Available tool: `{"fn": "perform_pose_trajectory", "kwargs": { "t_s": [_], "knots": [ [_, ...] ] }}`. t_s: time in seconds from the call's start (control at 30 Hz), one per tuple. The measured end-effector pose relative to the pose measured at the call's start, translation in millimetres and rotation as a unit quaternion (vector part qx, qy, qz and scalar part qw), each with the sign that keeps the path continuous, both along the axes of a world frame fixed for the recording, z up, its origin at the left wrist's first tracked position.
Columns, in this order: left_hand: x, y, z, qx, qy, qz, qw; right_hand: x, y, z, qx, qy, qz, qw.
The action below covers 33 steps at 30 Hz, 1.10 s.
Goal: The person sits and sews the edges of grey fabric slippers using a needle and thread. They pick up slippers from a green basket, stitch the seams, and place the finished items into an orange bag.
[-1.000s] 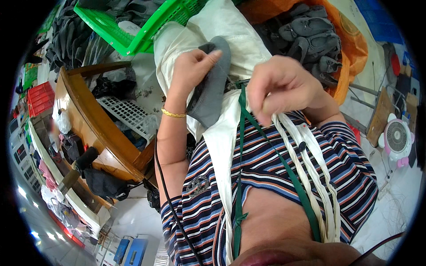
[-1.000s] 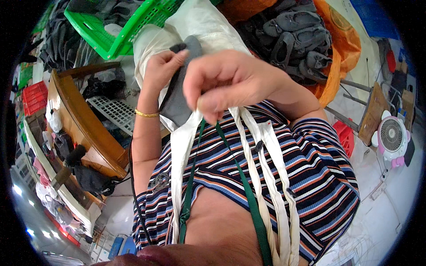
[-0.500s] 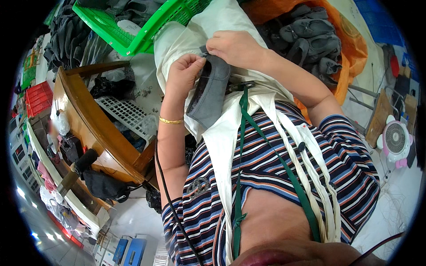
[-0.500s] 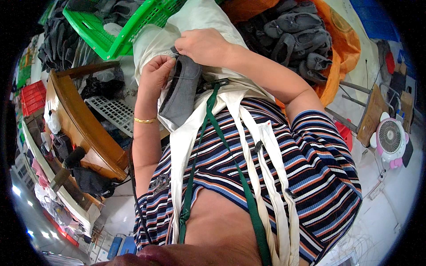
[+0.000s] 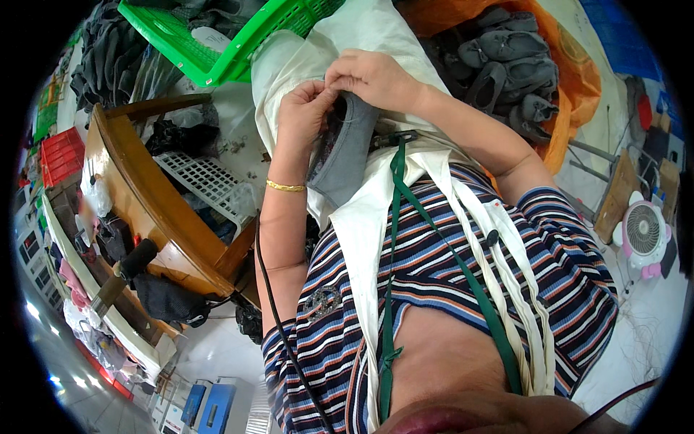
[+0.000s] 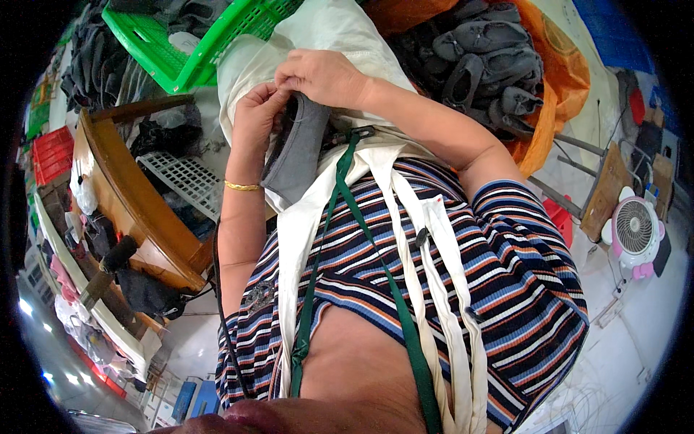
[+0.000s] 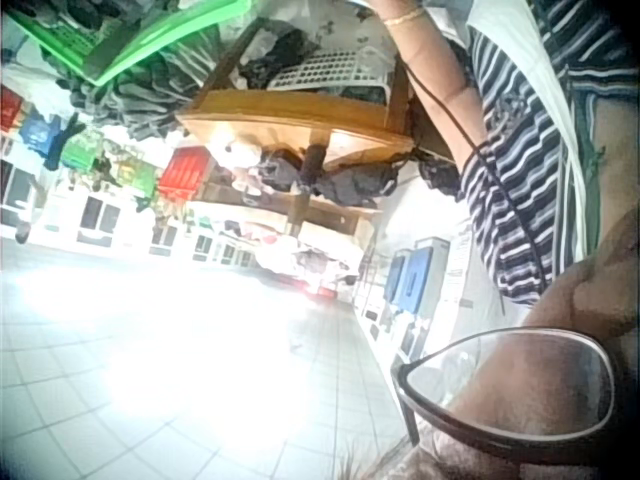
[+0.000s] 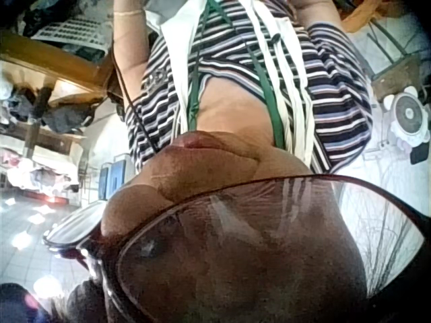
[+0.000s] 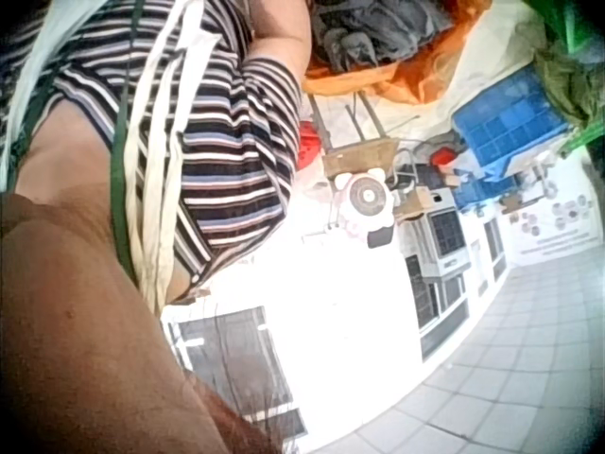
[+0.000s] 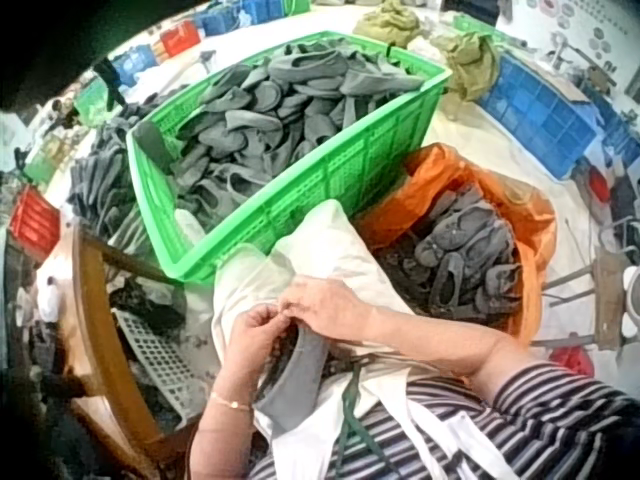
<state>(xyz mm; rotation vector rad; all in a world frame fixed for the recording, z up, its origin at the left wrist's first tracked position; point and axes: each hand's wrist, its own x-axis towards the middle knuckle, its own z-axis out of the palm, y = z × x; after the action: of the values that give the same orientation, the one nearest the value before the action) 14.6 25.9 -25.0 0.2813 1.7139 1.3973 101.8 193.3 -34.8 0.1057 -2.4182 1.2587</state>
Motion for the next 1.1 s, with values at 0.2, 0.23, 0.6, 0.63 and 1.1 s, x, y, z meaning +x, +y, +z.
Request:
{"fn": "perform_pose_trajectory", "kwargs": {
  "t_s": [0.2, 0.23, 0.6, 0.63, 1.1],
  "knots": [
    [6, -4, 2, 0.096, -0.110, 0.038, 0.989, 14, 39, 0, -0.524, -0.136, -0.093, 0.836],
    [6, -5, 1, 0.112, -0.116, 0.034, 0.986, 18, 49, -6, -0.549, -0.115, -0.108, 0.821],
    [14, -3, -3, 0.060, 0.209, -0.012, 0.976, 46, 69, -15, -0.600, -0.070, -0.161, 0.781],
    [14, -2, -1, 0.034, 0.250, -0.025, 0.967, 48, 70, -14, -0.596, -0.069, -0.159, 0.784],
    [5, 19, 13, -0.075, 0.596, -0.181, 0.779, 39, 61, 29, -0.433, -0.077, -0.094, 0.893]
  ]
}}
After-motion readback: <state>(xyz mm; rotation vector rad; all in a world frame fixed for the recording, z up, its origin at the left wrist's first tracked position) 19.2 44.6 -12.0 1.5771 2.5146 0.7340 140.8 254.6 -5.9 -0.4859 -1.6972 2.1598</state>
